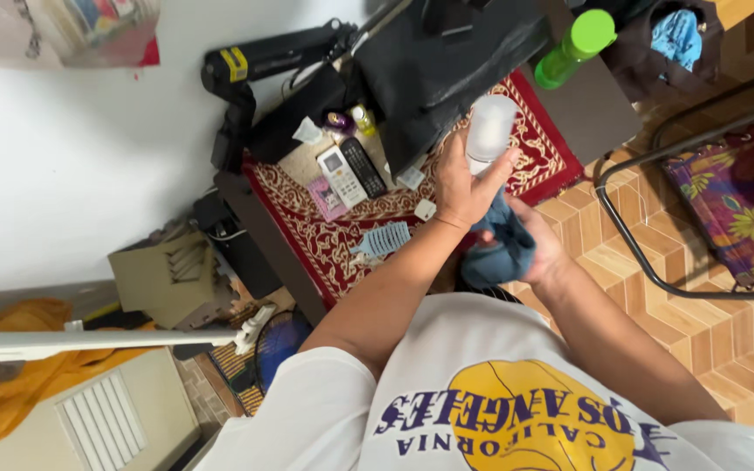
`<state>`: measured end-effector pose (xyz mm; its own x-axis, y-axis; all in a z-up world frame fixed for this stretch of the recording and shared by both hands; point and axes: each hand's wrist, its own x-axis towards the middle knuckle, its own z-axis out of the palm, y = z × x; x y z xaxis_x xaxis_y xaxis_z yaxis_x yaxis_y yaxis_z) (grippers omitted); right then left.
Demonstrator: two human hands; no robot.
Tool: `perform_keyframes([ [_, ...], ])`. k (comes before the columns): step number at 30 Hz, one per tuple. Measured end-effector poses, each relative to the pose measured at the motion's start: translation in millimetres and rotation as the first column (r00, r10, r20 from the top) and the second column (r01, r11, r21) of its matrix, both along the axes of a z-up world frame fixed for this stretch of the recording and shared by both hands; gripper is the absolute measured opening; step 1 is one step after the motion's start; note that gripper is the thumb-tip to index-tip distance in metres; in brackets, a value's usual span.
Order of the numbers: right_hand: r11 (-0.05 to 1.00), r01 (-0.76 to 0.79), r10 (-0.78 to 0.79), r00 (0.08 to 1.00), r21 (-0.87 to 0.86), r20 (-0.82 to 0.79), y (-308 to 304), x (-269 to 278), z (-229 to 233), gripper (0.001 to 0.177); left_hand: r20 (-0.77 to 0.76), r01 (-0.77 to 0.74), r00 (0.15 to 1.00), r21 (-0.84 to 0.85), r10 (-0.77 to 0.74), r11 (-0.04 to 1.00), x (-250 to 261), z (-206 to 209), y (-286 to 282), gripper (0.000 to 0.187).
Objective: The person wipes a pink foam mat with a pink cloth, then uses a blue cloth to wipe a game controller, a desk surface, and several small items including bottles and a remote. The person moves items aside to reach the desk surface and wipes each object individually.
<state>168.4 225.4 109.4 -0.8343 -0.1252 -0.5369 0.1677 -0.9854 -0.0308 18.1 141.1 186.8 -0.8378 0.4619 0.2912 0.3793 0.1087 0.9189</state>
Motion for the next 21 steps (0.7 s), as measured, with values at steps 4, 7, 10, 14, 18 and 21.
perform_keyframes([
  [4,0.844,-0.140,-0.065,0.931,0.518,0.358,35.0,7.7,49.1,0.041,0.009,-0.013,1.000,-0.167,0.015,0.986,-15.0,-10.8,10.6,0.058],
  [7,0.442,-0.292,-0.063,0.933,0.848,0.354,67.8,7.5,90.0,0.051,-0.175,0.125,0.966,-0.325,-0.190,0.937,-12.6,-26.3,10.6,0.061],
  [10,0.116,-0.157,-0.023,0.987,0.981,0.161,84.4,1.0,109.6,0.072,-0.078,0.303,0.915,-0.518,-0.397,0.800,2.7,-48.2,21.4,0.069],
  [14,-0.049,-0.185,-0.045,0.982,0.982,0.183,94.9,-1.7,98.0,0.065,-0.091,0.287,0.917,-0.528,-0.389,0.799,24.1,-73.9,39.1,0.069],
  [18,-0.046,-0.267,-0.036,0.964,0.963,0.265,119.6,10.6,60.7,0.052,-0.023,0.361,0.880,-0.616,-0.474,0.700,30.6,-80.4,59.8,0.085],
  [21,-0.223,-0.433,-0.115,0.902,0.874,0.417,157.6,25.5,29.2,0.058,0.152,0.433,0.871,-0.687,-0.467,0.583,28.9,-76.7,67.3,0.108],
])
